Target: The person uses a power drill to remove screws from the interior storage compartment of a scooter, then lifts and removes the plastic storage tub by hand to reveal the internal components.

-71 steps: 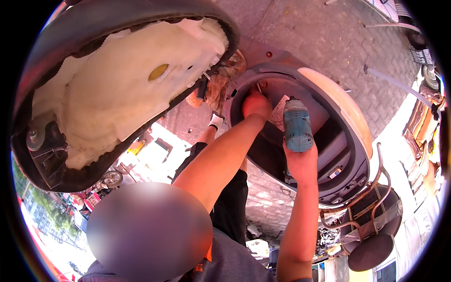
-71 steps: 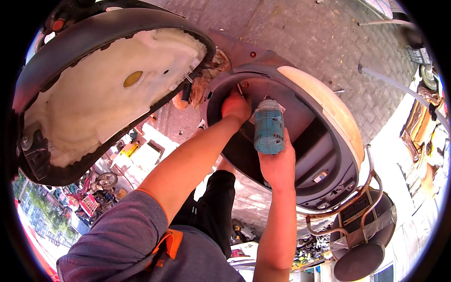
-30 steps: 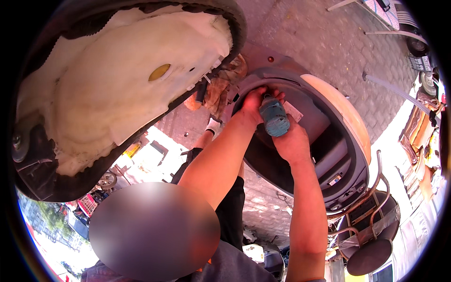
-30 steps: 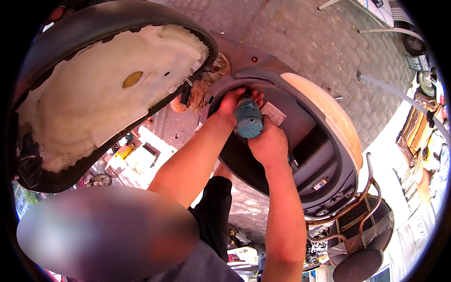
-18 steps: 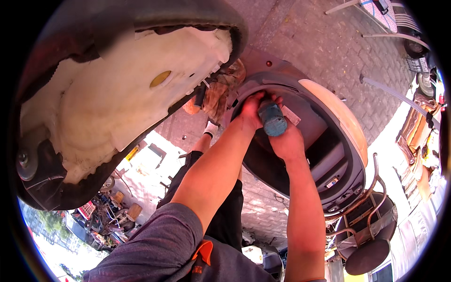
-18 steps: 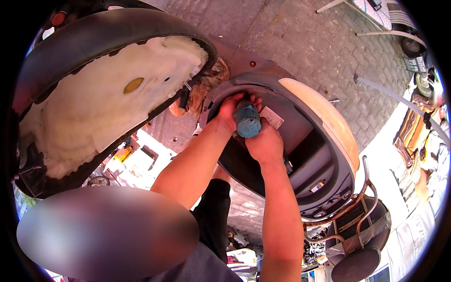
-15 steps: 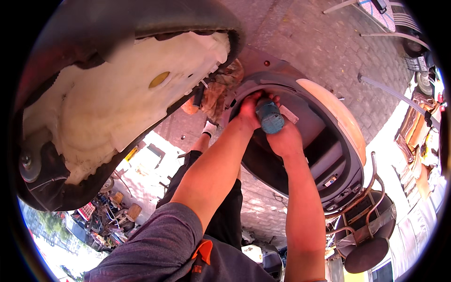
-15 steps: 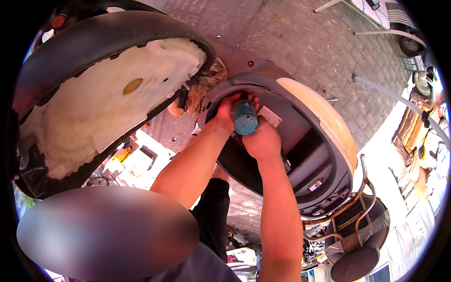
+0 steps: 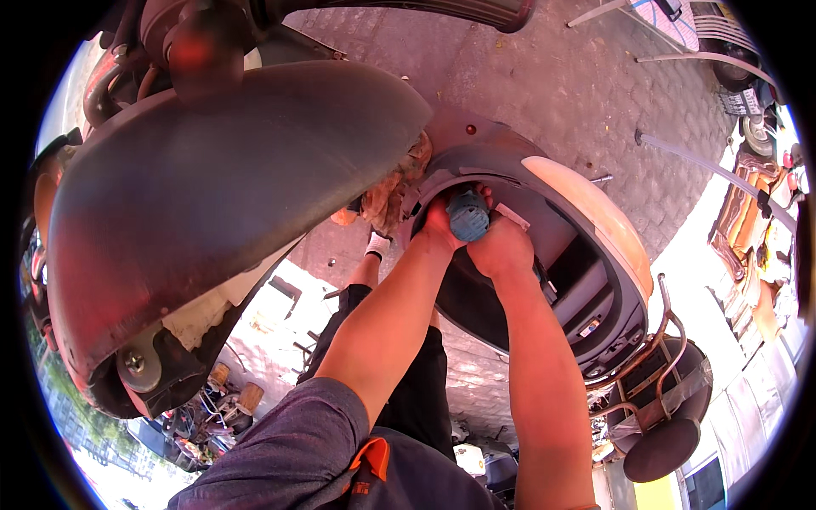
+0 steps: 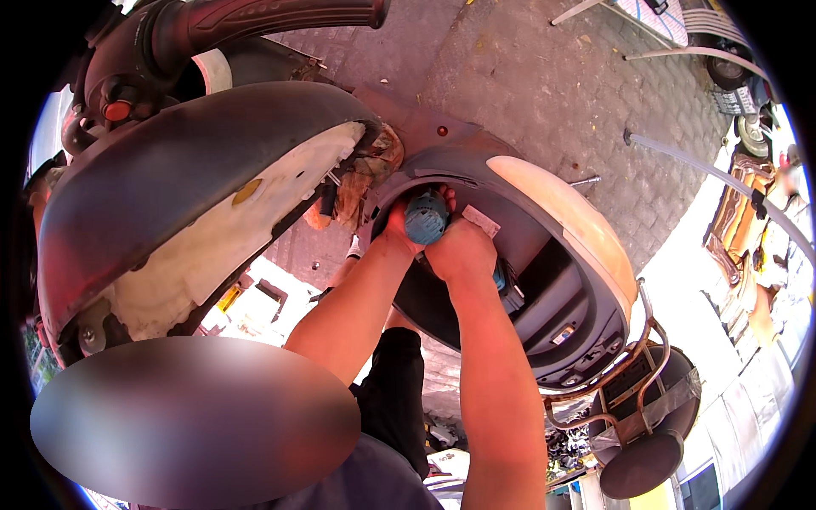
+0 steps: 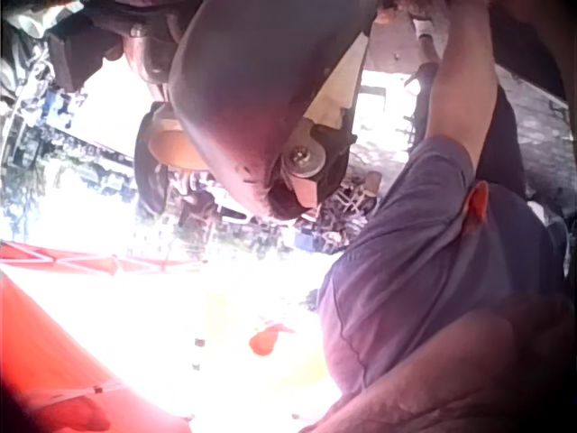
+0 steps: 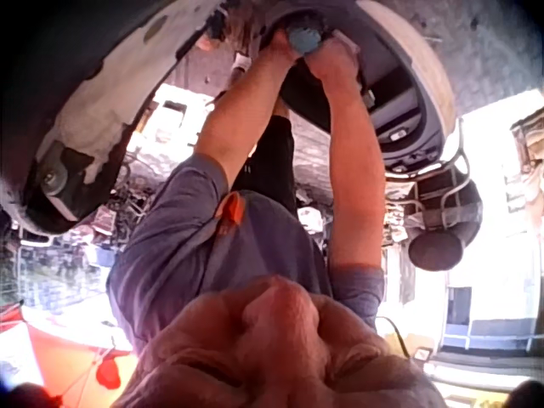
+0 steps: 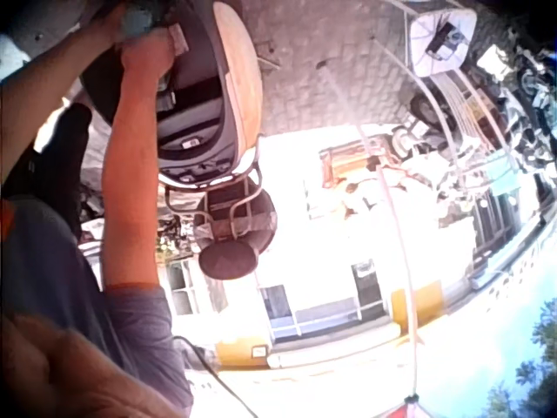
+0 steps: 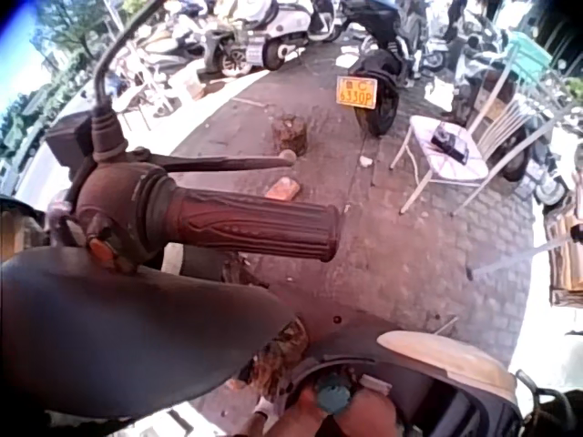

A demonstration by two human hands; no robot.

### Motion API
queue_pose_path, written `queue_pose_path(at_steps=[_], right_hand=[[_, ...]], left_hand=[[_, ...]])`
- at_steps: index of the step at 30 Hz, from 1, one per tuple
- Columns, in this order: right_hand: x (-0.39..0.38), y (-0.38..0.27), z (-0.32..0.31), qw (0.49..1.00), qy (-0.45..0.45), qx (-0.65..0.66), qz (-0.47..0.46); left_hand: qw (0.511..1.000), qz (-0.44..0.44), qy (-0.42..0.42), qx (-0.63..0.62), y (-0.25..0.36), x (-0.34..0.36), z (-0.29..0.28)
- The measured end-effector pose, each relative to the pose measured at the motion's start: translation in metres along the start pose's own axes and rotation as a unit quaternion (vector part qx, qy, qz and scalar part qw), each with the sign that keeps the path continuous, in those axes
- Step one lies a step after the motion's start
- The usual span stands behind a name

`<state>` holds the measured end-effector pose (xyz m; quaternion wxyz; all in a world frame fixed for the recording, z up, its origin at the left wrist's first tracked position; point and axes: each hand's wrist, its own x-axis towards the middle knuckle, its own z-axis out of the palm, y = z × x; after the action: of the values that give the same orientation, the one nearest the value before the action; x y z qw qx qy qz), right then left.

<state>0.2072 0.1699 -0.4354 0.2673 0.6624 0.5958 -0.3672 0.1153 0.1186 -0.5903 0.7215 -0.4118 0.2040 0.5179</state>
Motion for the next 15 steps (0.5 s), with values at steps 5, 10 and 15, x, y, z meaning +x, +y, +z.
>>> queue_pose_path(at_steps=[5, 10, 15], right_hand=[[0.004, -0.001, -0.009, 0.997, -0.031, -0.068, -0.013], [-0.007, 0.0, 0.013, 0.997, -0.024, -0.065, -0.017], [-0.012, 0.006, 0.028, 1.0, -0.004, 0.013, 0.002]], left_hand=[[0.999, 0.013, 0.008, 0.031, -0.001, -0.001, -0.01], [0.994, 0.044, -0.094, 0.022, -0.001, 0.009, -0.057], [0.995, -0.007, -0.101, -0.006, 0.002, 0.013, -0.055]])
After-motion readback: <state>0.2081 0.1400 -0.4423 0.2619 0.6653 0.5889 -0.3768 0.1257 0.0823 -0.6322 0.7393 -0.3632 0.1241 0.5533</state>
